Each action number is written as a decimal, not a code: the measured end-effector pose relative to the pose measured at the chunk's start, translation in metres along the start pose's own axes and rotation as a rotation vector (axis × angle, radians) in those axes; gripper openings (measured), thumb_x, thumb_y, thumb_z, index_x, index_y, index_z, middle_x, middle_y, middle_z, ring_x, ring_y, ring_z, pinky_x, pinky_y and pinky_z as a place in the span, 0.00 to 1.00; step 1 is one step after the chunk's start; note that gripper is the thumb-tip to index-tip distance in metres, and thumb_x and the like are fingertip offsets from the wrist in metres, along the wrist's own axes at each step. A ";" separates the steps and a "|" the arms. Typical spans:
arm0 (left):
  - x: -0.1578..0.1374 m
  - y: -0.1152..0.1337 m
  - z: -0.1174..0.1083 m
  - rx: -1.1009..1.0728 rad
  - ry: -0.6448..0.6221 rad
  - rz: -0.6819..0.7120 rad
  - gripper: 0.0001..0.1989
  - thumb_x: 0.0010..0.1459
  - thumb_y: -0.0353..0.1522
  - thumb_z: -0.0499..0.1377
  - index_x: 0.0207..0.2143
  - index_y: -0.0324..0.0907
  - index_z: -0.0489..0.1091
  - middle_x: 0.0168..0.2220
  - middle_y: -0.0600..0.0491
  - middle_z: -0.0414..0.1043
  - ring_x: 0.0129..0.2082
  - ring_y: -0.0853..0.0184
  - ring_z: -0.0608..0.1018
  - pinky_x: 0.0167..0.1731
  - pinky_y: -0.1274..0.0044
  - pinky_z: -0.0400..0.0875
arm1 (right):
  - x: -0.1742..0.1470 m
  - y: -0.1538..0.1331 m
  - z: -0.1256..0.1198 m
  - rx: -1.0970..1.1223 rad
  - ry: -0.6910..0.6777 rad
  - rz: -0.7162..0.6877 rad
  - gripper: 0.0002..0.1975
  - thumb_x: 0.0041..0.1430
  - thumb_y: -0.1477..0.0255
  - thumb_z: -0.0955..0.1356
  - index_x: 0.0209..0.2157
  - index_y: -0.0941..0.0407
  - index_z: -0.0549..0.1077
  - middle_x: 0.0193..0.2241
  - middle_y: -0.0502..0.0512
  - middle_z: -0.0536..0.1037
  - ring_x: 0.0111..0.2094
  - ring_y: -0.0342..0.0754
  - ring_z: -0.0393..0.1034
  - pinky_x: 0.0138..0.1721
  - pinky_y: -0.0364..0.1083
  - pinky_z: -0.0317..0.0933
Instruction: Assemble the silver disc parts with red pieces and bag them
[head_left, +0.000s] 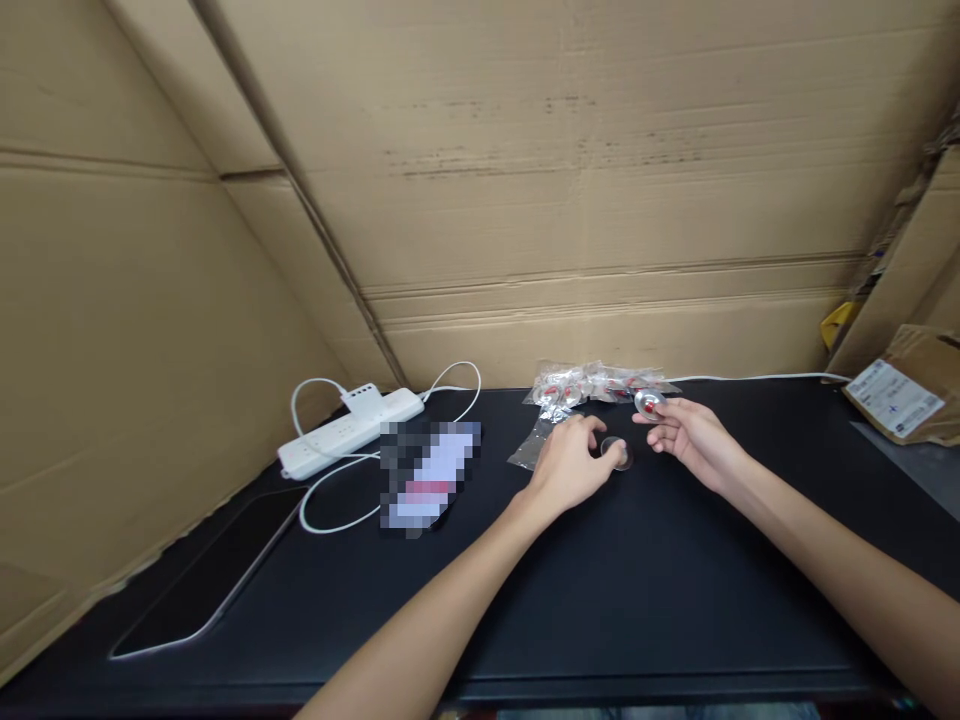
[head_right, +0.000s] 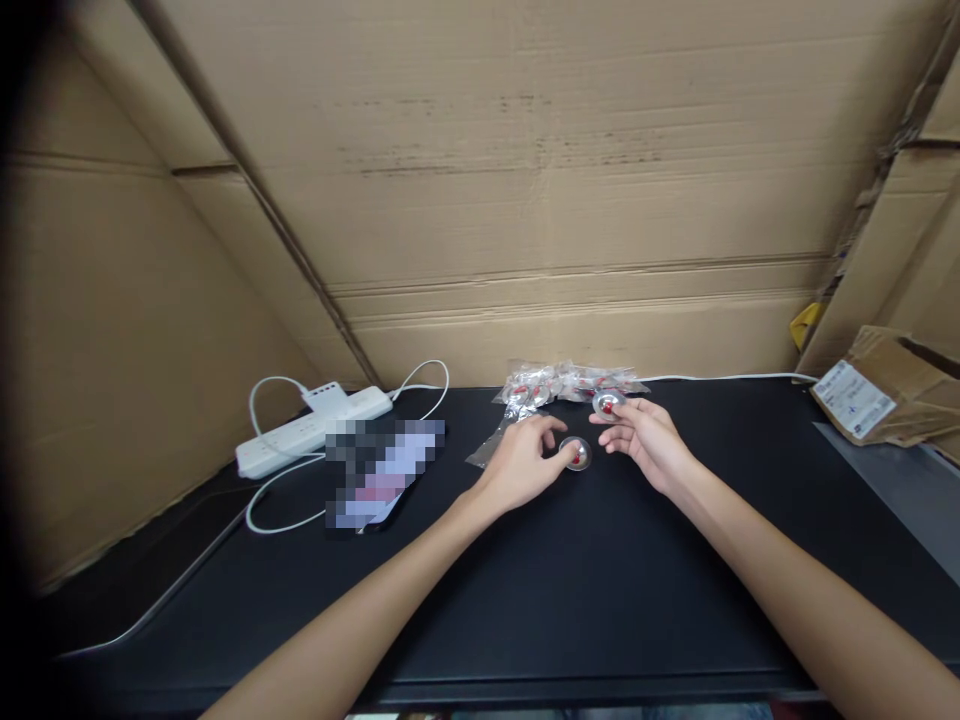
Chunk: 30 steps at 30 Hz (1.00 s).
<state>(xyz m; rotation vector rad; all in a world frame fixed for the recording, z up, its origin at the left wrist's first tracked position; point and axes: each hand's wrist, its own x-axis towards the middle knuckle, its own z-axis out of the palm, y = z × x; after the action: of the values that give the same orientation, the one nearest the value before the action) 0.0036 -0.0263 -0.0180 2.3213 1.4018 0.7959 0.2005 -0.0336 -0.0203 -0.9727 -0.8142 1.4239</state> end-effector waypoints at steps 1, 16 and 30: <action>-0.001 0.000 0.002 0.017 -0.023 0.010 0.17 0.57 0.42 0.59 0.41 0.40 0.75 0.31 0.50 0.72 0.33 0.60 0.75 0.35 0.71 0.67 | 0.000 0.001 0.000 -0.005 -0.001 0.001 0.06 0.55 0.76 0.71 0.29 0.58 0.69 0.30 0.60 0.82 0.20 0.44 0.74 0.21 0.41 0.66; -0.001 -0.003 0.013 -0.365 -0.050 0.089 0.02 0.59 0.29 0.58 0.35 0.42 0.68 0.26 0.56 0.72 0.26 0.69 0.74 0.29 0.78 0.64 | -0.006 0.004 0.006 -0.145 0.003 -0.053 0.13 0.53 0.70 0.73 0.33 0.55 0.64 0.25 0.56 0.81 0.20 0.45 0.74 0.21 0.42 0.67; 0.004 0.006 0.005 -1.393 -0.205 -0.470 0.05 0.55 0.25 0.64 0.36 0.34 0.72 0.34 0.46 0.78 0.30 0.65 0.82 0.38 0.73 0.78 | -0.014 0.004 0.008 -0.742 0.047 -0.691 0.13 0.63 0.64 0.66 0.45 0.56 0.74 0.23 0.52 0.78 0.23 0.48 0.76 0.26 0.46 0.71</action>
<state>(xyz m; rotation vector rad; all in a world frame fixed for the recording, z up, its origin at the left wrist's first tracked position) 0.0124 -0.0256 -0.0172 0.9220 0.7549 0.8932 0.1910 -0.0471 -0.0192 -1.0988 -1.5164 0.4881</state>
